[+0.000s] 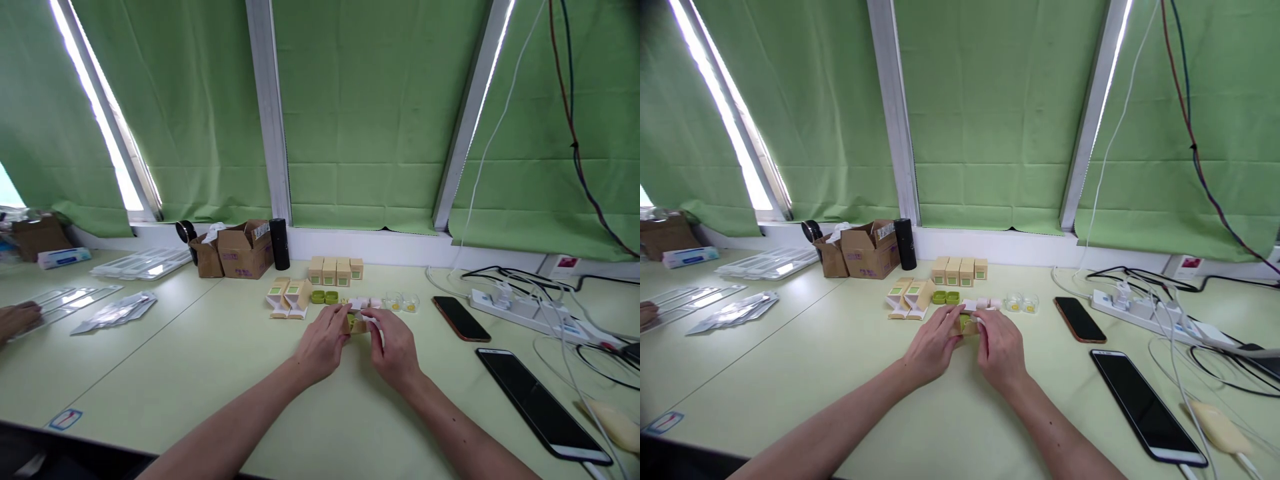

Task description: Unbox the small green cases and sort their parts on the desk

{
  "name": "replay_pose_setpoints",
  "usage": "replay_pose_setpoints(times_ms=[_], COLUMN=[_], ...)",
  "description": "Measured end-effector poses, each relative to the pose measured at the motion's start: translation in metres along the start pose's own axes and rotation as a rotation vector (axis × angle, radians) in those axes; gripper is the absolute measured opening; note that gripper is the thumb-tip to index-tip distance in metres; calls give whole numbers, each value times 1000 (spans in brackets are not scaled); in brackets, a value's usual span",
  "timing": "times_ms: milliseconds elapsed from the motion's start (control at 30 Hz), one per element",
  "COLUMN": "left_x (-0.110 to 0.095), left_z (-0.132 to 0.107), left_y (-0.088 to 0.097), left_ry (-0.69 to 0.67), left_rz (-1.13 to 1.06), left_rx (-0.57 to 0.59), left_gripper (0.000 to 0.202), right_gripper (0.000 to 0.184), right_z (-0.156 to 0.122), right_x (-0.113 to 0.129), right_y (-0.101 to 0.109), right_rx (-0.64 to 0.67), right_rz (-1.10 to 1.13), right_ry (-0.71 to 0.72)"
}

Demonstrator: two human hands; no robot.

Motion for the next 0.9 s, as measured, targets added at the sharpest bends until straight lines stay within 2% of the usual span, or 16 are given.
replay_pose_setpoints(times_ms=[200, 400, 667, 900], left_x=[4, 13, 20, 25], left_z=[0, -1, -2, -4], left_y=[3, -1, -3, -9], left_ry=[33, 99, 148, 208], left_rz=[-81, -148, -200, -246], left_rx=[-35, -34, -43, 12], left_gripper=[72, 71, 71, 69], right_gripper=[23, 21, 19, 22], right_z=[-2, -3, -9, -12], right_x=[-21, -28, -41, -49], right_y=[-12, -9, -20, -31], right_rx=[84, 56, 115, 202], right_rz=[-8, 33, 147, 172], right_ry=[-142, -209, -327, -394])
Point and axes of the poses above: each hand's wrist, its own z-axis towards the middle knuckle, its own y-axis out of the back of the hand, x = y × z, the point moved 10 cm from there along z, towards the middle knuckle, and after that the axes turned 5 degrees about -y, right-handed, at the moved point
